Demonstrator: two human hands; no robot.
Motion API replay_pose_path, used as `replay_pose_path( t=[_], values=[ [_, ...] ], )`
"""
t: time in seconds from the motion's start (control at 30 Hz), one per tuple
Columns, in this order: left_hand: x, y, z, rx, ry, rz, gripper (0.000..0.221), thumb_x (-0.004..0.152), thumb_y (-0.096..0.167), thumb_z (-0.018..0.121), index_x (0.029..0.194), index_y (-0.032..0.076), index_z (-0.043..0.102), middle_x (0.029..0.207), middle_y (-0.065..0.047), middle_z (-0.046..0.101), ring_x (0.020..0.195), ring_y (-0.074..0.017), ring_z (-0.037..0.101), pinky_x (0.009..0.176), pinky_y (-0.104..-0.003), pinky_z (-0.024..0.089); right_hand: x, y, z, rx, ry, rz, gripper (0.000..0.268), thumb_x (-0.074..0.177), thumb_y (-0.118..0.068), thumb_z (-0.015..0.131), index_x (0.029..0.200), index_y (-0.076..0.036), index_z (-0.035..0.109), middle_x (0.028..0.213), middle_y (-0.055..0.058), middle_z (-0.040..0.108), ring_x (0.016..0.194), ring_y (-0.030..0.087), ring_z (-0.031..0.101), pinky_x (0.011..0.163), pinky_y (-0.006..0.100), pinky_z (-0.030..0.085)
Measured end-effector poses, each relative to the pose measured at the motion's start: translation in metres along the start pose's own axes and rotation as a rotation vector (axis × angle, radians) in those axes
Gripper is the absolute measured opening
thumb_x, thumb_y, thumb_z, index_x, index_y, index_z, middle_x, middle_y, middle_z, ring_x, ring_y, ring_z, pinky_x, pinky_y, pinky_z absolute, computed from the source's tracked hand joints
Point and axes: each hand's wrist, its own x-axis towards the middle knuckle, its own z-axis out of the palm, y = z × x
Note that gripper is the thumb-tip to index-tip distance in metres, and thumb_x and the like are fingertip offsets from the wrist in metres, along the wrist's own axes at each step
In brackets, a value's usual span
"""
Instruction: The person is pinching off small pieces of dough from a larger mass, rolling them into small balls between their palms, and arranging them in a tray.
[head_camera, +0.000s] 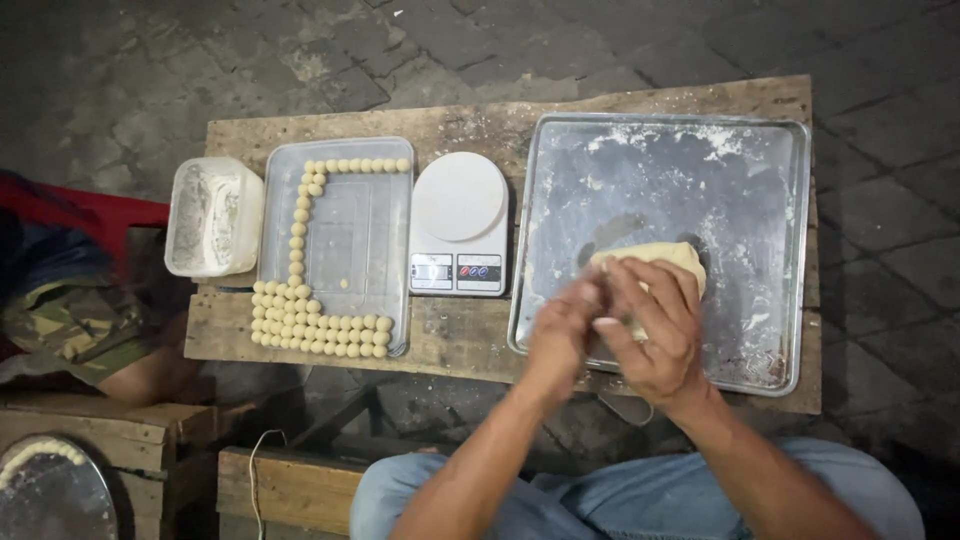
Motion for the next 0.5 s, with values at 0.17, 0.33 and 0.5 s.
replay_pose_path(
  t=[0.17, 0.33, 0.5],
  values=[
    [-0.023, -0.012, 0.018, 0.182, -0.116, -0.247, 0.068, 0.099, 0.049, 0.045, 0.153, 0.008, 0.045, 0.15, -0.021, 0.05, 0.14, -0.0404, 0.044, 0.117, -0.053, 0.037, -0.051, 0.008, 0.019, -0.068, -0.128, 0.037, 0.068, 0.111, -0.047, 0.02, 0.16, -0.003, 0.038, 0.159, 0.02, 0.044, 0.15, 0.053, 0.021, 0.123, 0.061, 0.008],
    [-0.023, -0.087, 0.022, -0.57, -0.035, 0.703, 0.102, 0.105, 0.055, 0.068, 0.167, 0.013, -0.001, 0.176, -0.003, -0.002, 0.158, -0.0318, 0.007, 0.13, -0.044, 0.018, -0.015, 0.001, 0.026, -0.024, -0.09, -0.059, 0.069, 0.11, -0.045, 0.015, 0.161, -0.004, 0.034, 0.166, 0.015, 0.034, 0.154, 0.047, 0.014, 0.125, 0.059, -0.002],
    [0.002, -0.072, -0.034, -0.317, -0.472, -0.125, 0.076, 0.096, 0.038, 0.046, 0.16, 0.006, 0.02, 0.156, -0.009, 0.026, 0.139, -0.0225, 0.025, 0.113, -0.045, 0.024, -0.03, -0.013, 0.038, 0.001, -0.055, -0.053, 0.068, 0.106, -0.018, 0.03, 0.169, -0.014, 0.005, 0.178, -0.001, 0.006, 0.166, 0.01, 0.004, 0.141, 0.037, -0.003]
  ],
)
